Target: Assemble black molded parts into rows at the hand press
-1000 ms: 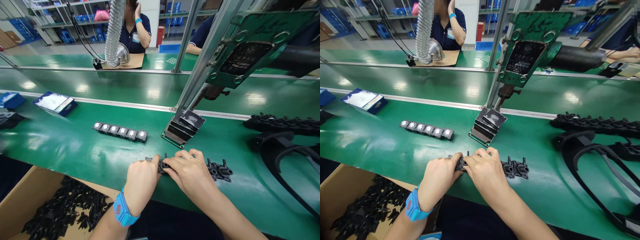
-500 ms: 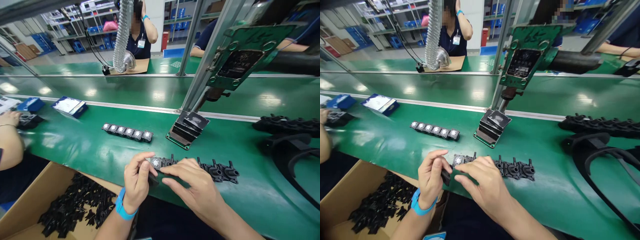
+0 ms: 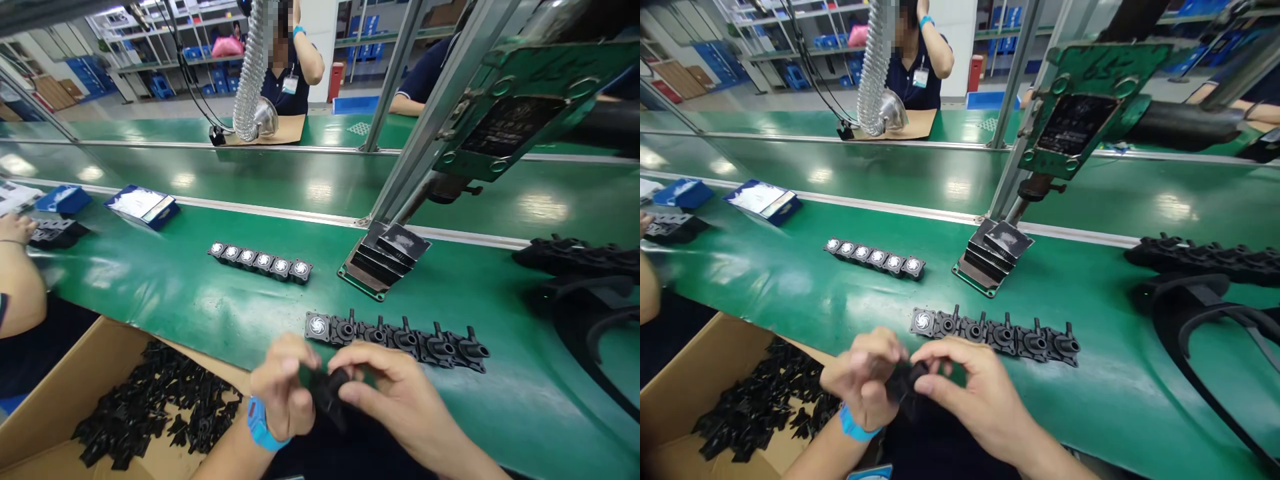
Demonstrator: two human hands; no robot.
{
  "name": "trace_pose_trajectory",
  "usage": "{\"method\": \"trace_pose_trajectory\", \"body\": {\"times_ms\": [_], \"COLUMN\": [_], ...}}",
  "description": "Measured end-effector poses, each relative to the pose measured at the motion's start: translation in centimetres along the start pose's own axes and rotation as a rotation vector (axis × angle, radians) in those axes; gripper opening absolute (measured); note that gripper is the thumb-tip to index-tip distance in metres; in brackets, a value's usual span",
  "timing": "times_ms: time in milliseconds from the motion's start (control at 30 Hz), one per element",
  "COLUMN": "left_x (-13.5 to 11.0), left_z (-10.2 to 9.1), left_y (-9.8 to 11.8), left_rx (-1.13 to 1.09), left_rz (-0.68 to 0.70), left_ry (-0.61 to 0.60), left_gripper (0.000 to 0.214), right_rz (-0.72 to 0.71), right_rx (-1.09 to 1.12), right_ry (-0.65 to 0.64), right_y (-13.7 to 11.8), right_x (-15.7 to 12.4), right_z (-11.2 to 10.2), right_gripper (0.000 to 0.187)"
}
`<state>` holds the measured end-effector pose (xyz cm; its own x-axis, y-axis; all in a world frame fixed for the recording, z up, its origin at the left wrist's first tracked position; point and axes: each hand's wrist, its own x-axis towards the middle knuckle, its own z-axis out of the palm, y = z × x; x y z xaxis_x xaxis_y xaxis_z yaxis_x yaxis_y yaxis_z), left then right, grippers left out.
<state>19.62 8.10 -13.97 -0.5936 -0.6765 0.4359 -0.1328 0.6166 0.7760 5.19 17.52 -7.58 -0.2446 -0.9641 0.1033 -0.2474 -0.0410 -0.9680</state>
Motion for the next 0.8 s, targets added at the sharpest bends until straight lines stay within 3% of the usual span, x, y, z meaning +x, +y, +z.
{"method": "trace_pose_trajectory", "body": {"times_ms": [100, 167, 233, 300, 633, 800], "left_x": [1.6, 2.9, 3.7, 4.0, 4.1, 4.2], "left_z": [-1.2, -1.9, -2.3, -2.3, -2.0, -2.1], "left_y": [-1.9, -2.9, -3.6, -4.0, -4.1, -4.2], "left_rx": [-0.039, 0.001, 0.008, -0.017, -0.107, -0.111], "left_rz": [0.085, 0.069, 0.015, -0.039, -0.176, -0.177], "left_ry": [0.030, -0.143, -0.284, -0.351, -0.408, -0.425], "left_gripper": [0.078, 0.095, 0.100, 0.095, 0.091, 0.084], "right_rz": [-0.225, -0.298, -0.341, -0.375, -0.339, -0.361], "right_rx": [-0.553, -0.750, -0.830, -0.867, -0.998, -1.071], "right_ry": [0.343, 0.411, 0.378, 0.358, 0.271, 0.139], "right_y": [-0.2, 0.1, 0.7, 1.4, 2.1, 1.8], "right_x": [0.7, 1.5, 2.3, 3.1, 3.9, 4.5], "right_z": [-1.3, -1.4, -0.8, 0.0, 1.6, 1.3], "right_gripper": [0.014, 0.012, 0.012, 0.013, 0.012, 0.012]}}
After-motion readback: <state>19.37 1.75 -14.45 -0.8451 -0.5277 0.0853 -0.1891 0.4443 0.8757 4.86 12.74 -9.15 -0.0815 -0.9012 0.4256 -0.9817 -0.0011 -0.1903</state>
